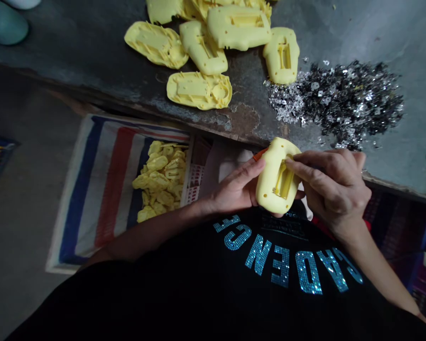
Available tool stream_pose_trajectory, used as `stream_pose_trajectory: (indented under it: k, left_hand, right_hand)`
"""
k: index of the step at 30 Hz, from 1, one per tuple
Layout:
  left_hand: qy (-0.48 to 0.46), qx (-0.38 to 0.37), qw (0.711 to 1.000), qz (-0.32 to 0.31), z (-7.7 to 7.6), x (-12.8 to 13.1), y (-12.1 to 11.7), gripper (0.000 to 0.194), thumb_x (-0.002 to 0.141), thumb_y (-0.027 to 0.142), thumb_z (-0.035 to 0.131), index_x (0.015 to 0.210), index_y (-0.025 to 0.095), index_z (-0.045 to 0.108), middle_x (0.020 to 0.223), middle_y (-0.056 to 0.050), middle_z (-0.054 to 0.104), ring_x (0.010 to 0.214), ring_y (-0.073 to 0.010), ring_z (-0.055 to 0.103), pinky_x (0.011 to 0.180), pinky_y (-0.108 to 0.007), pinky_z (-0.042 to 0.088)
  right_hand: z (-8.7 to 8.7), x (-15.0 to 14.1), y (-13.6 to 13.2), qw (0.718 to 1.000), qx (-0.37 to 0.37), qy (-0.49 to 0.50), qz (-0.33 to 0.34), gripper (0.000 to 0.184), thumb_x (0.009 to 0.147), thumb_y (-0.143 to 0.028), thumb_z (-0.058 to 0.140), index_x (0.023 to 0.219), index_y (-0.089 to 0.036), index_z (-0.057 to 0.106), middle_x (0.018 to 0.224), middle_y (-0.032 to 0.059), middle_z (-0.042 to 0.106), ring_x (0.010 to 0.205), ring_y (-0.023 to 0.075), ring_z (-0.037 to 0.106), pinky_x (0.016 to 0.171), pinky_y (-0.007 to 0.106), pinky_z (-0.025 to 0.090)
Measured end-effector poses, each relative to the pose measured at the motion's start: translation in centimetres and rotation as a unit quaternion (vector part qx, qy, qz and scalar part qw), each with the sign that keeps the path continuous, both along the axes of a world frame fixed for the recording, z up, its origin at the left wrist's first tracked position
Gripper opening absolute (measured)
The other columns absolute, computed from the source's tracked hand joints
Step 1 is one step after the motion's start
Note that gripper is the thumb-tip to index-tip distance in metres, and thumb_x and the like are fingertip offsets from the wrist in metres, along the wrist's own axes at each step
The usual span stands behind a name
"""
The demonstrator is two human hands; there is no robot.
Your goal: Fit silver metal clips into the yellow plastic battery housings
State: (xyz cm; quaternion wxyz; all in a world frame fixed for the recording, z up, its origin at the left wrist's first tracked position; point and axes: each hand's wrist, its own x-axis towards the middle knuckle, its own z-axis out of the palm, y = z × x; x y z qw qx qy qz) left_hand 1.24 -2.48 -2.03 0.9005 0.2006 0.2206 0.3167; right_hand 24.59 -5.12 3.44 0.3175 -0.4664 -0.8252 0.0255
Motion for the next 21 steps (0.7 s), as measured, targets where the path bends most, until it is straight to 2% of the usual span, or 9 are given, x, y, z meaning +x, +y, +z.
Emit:
stream_pose_trajectory:
  k: [3, 7, 11, 14, 16, 19, 21]
  left_hand:
    - [0.002, 0.001, 1.0, 0.008, 0.2, 0.13, -0.05, 0.091, 0.102, 0.067, 0.088, 0.176, 0.023, 0.059, 0.138, -0.016, 0.089, 0.12, -0.035, 0.088, 0.085, -0.038, 0.074]
    - [0.012, 0.011, 1.0, 0.023, 0.54, 0.29, -0.22, 0.088, 0.1, 0.064, 0.092, 0.172, 0.024, 0.062, 0.129, -0.013, 0.09, 0.104, -0.0292, 0.088, 0.082, -0.036, 0.073]
    - [0.018, 0.017, 0.999, 0.041, 0.71, 0.34, -0.3, 0.084, 0.099, 0.061, 0.094, 0.17, 0.027, 0.065, 0.122, -0.009, 0.09, 0.1, -0.0264, 0.087, 0.08, -0.034, 0.072]
    - [0.015, 0.022, 1.0, 0.012, 0.69, 0.17, -0.25, 0.089, 0.1, 0.065, 0.092, 0.175, 0.031, 0.059, 0.128, -0.01, 0.09, 0.1, -0.0293, 0.089, 0.079, -0.037, 0.074]
    - [0.017, 0.019, 1.0, -0.001, 0.64, -0.02, -0.22, 0.093, 0.101, 0.067, 0.09, 0.179, 0.032, 0.054, 0.134, -0.011, 0.089, 0.102, -0.0318, 0.091, 0.082, -0.041, 0.076]
    - [0.012, 0.014, 1.0, -0.011, 0.61, -0.24, -0.2, 0.098, 0.1, 0.07, 0.09, 0.18, 0.029, 0.051, 0.134, -0.015, 0.089, 0.102, -0.0343, 0.091, 0.079, -0.041, 0.077]
    - [0.0, 0.002, 1.0, -0.026, 0.63, -0.31, -0.18, 0.098, 0.101, 0.072, 0.088, 0.181, 0.029, 0.05, 0.138, -0.018, 0.087, 0.107, -0.0381, 0.091, 0.075, -0.041, 0.077]
  right_hand:
    - [0.03, 0.11, -0.02, 1.0, 0.013, 0.006, 0.0, 0.042, 0.118, -0.023, 0.065, 0.153, -0.043, 0.075, 0.13, 0.0042, 0.091, 0.103, 0.0308, 0.082, 0.091, 0.055, 0.05]
    - [0.12, -0.04, -0.11, 1.0, 0.026, 0.013, -0.003, 0.044, 0.116, -0.017, 0.068, 0.151, -0.041, 0.077, 0.127, 0.004, 0.091, 0.101, 0.0299, 0.081, 0.091, 0.053, 0.048]
    - [0.16, 0.01, -0.22, 0.999, 0.023, 0.019, 0.017, 0.038, 0.114, -0.015, 0.07, 0.146, -0.035, 0.079, 0.127, 0.0058, 0.091, 0.104, 0.0295, 0.081, 0.092, 0.052, 0.047]
    - [-0.1, 0.33, -0.15, 0.999, -0.002, 0.035, 0.015, 0.04, 0.114, -0.015, 0.07, 0.145, -0.038, 0.079, 0.128, 0.0053, 0.09, 0.101, 0.0289, 0.08, 0.091, 0.052, 0.047]
    - [-0.31, 0.54, -0.09, 0.999, 0.007, 0.037, 0.012, 0.04, 0.114, -0.016, 0.07, 0.145, -0.038, 0.079, 0.128, 0.0054, 0.09, 0.1, 0.0292, 0.08, 0.09, 0.052, 0.047]
    - [-0.36, 0.7, -0.03, 0.999, 0.008, 0.036, 0.014, 0.038, 0.114, -0.018, 0.072, 0.145, -0.038, 0.08, 0.128, 0.0057, 0.09, 0.102, 0.0307, 0.08, 0.09, 0.053, 0.048]
    - [-0.17, 0.71, 0.02, 0.998, -0.014, 0.067, -0.01, 0.035, 0.113, -0.018, 0.073, 0.14, -0.039, 0.082, 0.124, 0.0054, 0.09, 0.102, 0.0311, 0.08, 0.091, 0.054, 0.05]
